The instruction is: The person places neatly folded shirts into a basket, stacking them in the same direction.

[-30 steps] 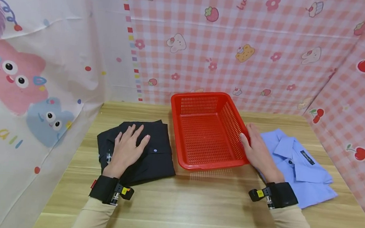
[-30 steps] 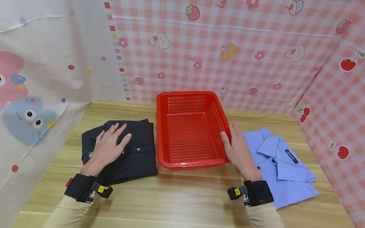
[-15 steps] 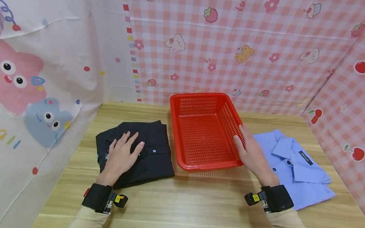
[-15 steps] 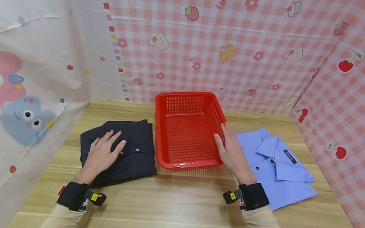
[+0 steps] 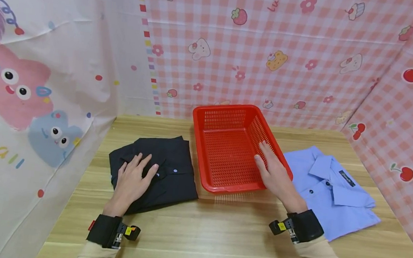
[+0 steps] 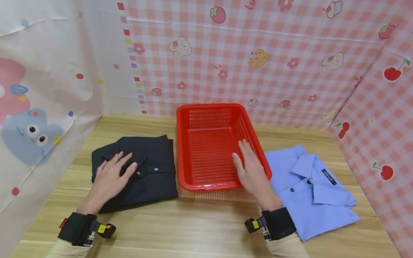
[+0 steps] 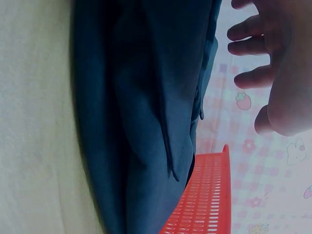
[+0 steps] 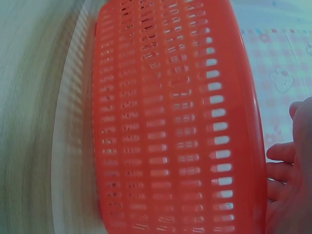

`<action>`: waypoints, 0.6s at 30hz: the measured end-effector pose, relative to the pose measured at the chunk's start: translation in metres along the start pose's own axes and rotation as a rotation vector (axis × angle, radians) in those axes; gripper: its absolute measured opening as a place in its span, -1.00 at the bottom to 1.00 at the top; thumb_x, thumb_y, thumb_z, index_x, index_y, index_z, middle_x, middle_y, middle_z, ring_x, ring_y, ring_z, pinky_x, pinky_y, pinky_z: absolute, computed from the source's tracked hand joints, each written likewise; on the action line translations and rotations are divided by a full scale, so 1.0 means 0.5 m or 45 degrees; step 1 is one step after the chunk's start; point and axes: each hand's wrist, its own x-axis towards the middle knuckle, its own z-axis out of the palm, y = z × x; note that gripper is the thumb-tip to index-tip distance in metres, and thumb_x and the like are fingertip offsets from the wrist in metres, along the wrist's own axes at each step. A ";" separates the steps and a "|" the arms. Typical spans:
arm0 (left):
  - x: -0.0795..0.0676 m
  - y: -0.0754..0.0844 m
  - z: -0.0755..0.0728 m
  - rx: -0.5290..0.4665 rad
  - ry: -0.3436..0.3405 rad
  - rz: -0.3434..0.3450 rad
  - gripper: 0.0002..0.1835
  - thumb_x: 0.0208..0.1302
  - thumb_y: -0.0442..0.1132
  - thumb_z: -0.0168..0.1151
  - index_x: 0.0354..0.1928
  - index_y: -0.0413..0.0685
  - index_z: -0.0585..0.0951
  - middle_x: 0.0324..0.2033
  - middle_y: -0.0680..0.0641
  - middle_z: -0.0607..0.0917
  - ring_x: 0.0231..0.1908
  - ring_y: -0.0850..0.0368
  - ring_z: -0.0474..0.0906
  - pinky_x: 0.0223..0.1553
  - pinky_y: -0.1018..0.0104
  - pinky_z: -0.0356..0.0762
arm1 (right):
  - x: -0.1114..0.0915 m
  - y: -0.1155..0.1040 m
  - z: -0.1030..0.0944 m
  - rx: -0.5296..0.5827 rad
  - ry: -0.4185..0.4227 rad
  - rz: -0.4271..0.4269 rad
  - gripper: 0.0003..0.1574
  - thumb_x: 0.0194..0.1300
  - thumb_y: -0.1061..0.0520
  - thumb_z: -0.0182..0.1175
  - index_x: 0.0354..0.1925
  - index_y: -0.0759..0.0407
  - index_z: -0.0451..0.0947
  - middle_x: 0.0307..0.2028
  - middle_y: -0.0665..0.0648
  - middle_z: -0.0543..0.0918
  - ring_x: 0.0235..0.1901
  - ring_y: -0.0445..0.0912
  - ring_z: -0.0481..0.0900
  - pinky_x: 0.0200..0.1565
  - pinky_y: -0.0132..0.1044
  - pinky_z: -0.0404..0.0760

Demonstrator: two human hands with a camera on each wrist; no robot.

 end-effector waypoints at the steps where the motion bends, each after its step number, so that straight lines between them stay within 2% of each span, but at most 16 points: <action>1: -0.001 -0.002 0.000 -0.003 -0.001 -0.002 -0.31 0.61 0.15 -0.06 0.52 -0.20 0.35 0.51 -0.42 0.23 0.54 -0.37 0.06 0.49 -0.41 -0.15 | 0.000 -0.002 0.002 0.000 -0.003 -0.001 -0.19 0.66 -0.18 -0.11 0.64 0.17 0.03 0.63 0.24 0.03 0.60 0.19 0.00 0.52 0.25 0.07; 10: -0.016 -0.016 0.003 -0.031 0.020 -0.001 -0.31 0.60 0.16 -0.04 0.50 -0.21 0.37 0.51 -0.42 0.24 0.53 -0.38 0.09 0.48 -0.41 -0.13 | -0.002 -0.024 0.020 0.045 -0.039 -0.057 -0.22 0.66 -0.08 -0.06 0.62 0.22 0.04 0.63 0.22 0.04 0.60 0.18 0.01 0.53 0.21 0.05; 18: -0.034 -0.034 0.001 -0.049 0.023 -0.020 -0.31 0.59 0.14 0.00 0.50 -0.22 0.37 0.52 -0.44 0.21 0.52 -0.40 0.08 0.48 -0.42 -0.15 | -0.004 -0.051 0.038 0.038 -0.067 -0.061 -0.20 0.65 -0.15 -0.08 0.62 0.18 0.06 0.63 0.15 0.06 0.60 0.11 0.03 0.53 0.18 0.09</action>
